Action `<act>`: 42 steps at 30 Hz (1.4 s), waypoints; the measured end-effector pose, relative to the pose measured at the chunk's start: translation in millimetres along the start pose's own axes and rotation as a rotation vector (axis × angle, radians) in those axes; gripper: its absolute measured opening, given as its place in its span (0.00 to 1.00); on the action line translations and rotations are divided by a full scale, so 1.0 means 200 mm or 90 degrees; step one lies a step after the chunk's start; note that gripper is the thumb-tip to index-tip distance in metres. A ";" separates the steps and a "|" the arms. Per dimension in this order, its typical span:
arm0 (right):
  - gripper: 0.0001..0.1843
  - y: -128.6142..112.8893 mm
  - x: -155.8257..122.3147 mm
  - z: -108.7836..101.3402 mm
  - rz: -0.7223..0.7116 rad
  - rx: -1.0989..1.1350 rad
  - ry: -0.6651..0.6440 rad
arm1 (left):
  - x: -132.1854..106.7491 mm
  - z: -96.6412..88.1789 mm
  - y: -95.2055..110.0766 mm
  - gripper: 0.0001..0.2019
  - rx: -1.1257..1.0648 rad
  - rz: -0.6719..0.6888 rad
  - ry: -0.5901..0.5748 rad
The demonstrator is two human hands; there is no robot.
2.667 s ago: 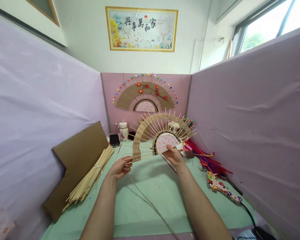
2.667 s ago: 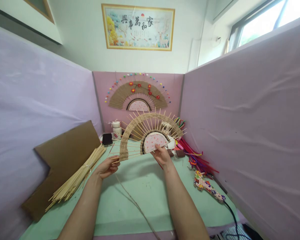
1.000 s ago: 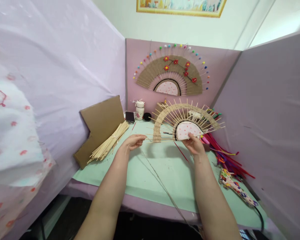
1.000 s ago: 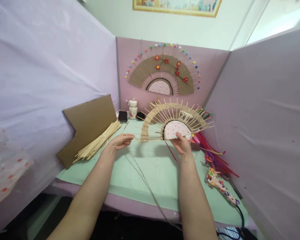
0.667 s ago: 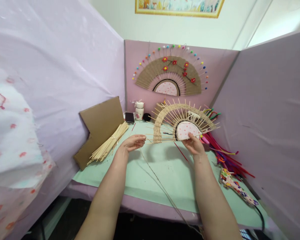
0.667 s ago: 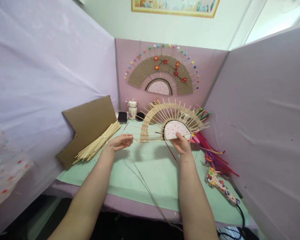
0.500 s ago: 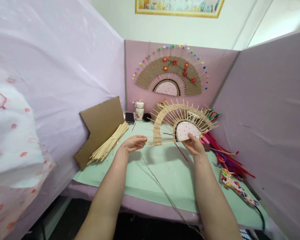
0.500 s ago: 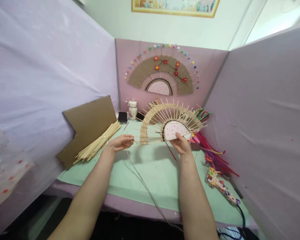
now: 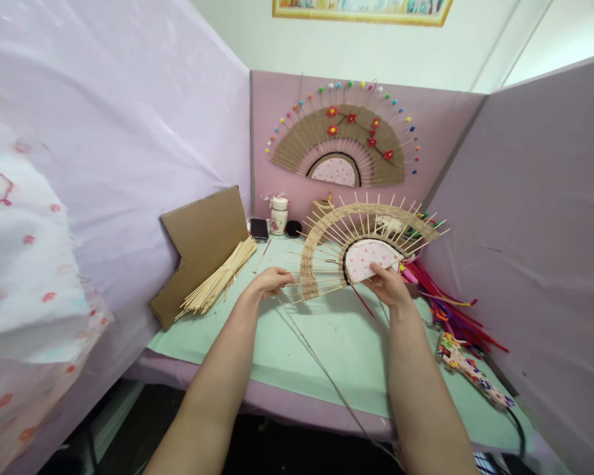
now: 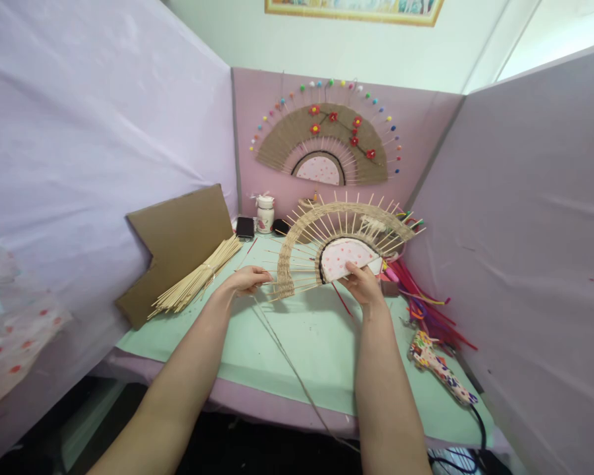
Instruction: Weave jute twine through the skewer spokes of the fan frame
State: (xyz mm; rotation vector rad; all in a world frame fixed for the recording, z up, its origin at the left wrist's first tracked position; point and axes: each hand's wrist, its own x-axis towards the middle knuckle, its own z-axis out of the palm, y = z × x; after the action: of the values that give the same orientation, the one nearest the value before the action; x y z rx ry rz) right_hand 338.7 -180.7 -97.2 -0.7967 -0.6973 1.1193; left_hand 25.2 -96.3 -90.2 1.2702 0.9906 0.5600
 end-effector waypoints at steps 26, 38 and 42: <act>0.21 0.20 0.06 0.18 -0.158 0.155 0.038 | 0.06 0.27 -0.07 0.15 0.075 0.483 0.413; 0.11 0.16 0.05 0.20 -0.124 0.269 0.022 | -0.15 0.46 -0.11 0.18 0.095 0.576 -0.014; 0.09 0.15 0.05 0.18 -0.126 0.289 0.038 | -0.14 0.45 -0.13 0.16 -0.023 0.653 0.126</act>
State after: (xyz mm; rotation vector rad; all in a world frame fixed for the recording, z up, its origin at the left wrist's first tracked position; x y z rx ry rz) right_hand 296.9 -157.2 -101.5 -0.3644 -0.4350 1.0171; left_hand 83.4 -173.4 -107.5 1.6709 0.4074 1.4971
